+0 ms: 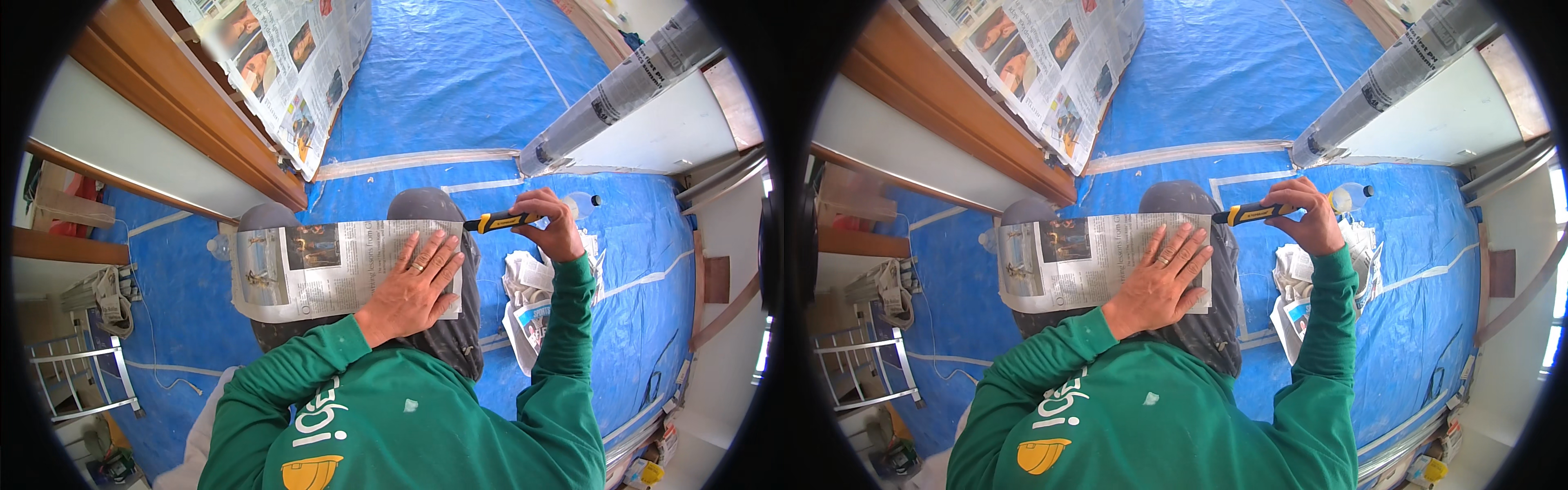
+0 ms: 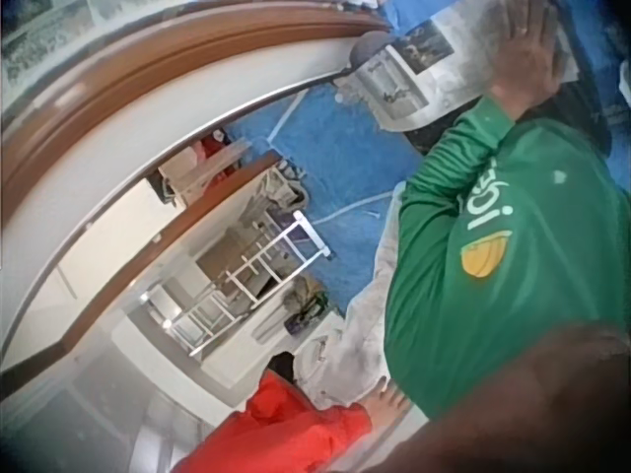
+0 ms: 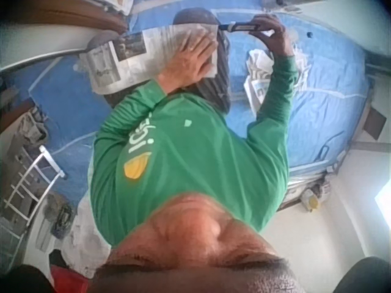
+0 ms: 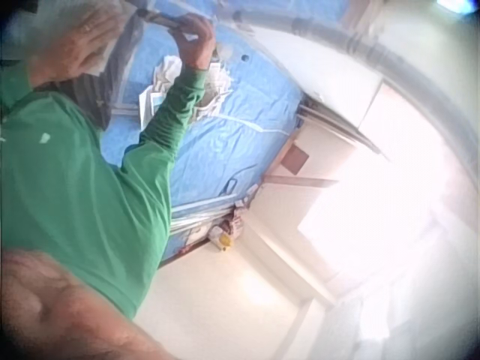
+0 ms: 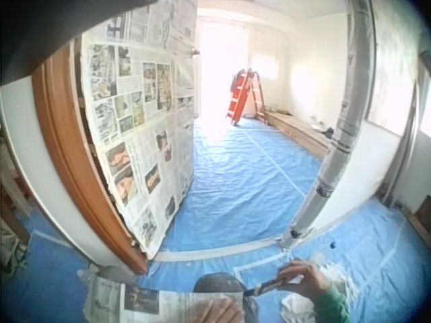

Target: The person cuts newspaper sheets into smaller pieces using a utility knife while sitting on a blue protective floor covering. They fold and trim multiple sheets, placing cut pieces on the floor.

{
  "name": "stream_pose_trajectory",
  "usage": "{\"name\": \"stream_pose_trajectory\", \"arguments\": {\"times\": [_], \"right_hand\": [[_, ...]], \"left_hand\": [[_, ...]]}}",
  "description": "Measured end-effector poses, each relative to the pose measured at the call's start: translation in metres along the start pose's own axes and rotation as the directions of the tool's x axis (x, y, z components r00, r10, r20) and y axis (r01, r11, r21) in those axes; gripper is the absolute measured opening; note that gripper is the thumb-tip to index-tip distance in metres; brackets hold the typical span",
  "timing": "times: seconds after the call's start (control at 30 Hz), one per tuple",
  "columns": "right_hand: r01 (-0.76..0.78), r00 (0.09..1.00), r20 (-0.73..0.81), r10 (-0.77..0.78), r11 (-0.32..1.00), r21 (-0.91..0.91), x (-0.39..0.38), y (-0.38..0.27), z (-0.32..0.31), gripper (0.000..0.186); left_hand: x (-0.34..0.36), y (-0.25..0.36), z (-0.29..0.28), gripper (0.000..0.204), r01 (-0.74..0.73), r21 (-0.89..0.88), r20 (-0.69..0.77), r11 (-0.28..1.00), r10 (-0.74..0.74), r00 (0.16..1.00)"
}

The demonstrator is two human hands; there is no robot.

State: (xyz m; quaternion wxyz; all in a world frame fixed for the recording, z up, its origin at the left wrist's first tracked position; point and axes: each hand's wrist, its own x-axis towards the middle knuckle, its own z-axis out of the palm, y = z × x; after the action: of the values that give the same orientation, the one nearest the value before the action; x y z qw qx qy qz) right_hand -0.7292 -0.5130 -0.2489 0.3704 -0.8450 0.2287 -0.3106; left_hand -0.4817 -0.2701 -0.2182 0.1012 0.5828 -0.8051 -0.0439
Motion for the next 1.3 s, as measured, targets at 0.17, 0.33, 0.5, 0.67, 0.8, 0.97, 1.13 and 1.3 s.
{"name": "stream_pose_trajectory", "arguments": {"times": [0.17,0.33,0.5,0.67,0.8,0.97,1.13,1.3], "right_hand": [[0.035,0.999,-0.040,-0.035,0.999,-0.016,-0.002,-0.004,0.001,0.044],[0.006,0.999,-0.036,-0.006,1.000,-0.003,-0.004,-0.006,0.006,0.045],[-0.019,0.999,-0.035,0.018,0.999,-0.027,-0.009,-0.003,0.005,0.046],[-0.075,0.997,-0.012,0.076,0.994,0.081,-0.014,0.003,0.011,0.046],[-0.128,0.992,0.016,0.127,0.985,0.116,-0.014,0.009,0.014,0.045],[-0.148,0.989,0.041,0.143,0.976,0.161,-0.010,0.016,0.016,0.044],[-0.132,0.991,0.025,0.130,0.974,0.186,-0.007,0.019,0.018,0.044],[-0.115,0.993,0.013,0.114,0.984,0.137,-0.006,0.017,0.019,0.044]], "left_hand": [[0.000,0.000,0.000,0.069,0.003,-0.011,-0.004,1.000,-0.003,1.000],[0.001,-0.001,0.001,0.069,-0.001,0.017,-0.009,1.000,0.001,1.000],[0.005,-0.003,0.000,0.070,0.002,-0.055,-0.043,0.998,-0.004,0.999],[0.012,-0.009,-0.001,0.074,0.040,-0.011,-0.065,0.999,-0.040,0.997],[0.014,-0.011,-0.001,0.074,0.056,-0.020,-0.048,0.998,-0.057,0.997],[0.015,-0.012,0.000,0.074,0.059,0.008,-0.033,0.998,-0.059,0.998],[0.016,-0.013,0.002,0.074,0.066,0.022,-0.026,0.998,-0.065,0.998],[0.016,-0.015,0.004,0.071,0.063,0.019,-0.033,0.998,-0.062,0.998]]}}
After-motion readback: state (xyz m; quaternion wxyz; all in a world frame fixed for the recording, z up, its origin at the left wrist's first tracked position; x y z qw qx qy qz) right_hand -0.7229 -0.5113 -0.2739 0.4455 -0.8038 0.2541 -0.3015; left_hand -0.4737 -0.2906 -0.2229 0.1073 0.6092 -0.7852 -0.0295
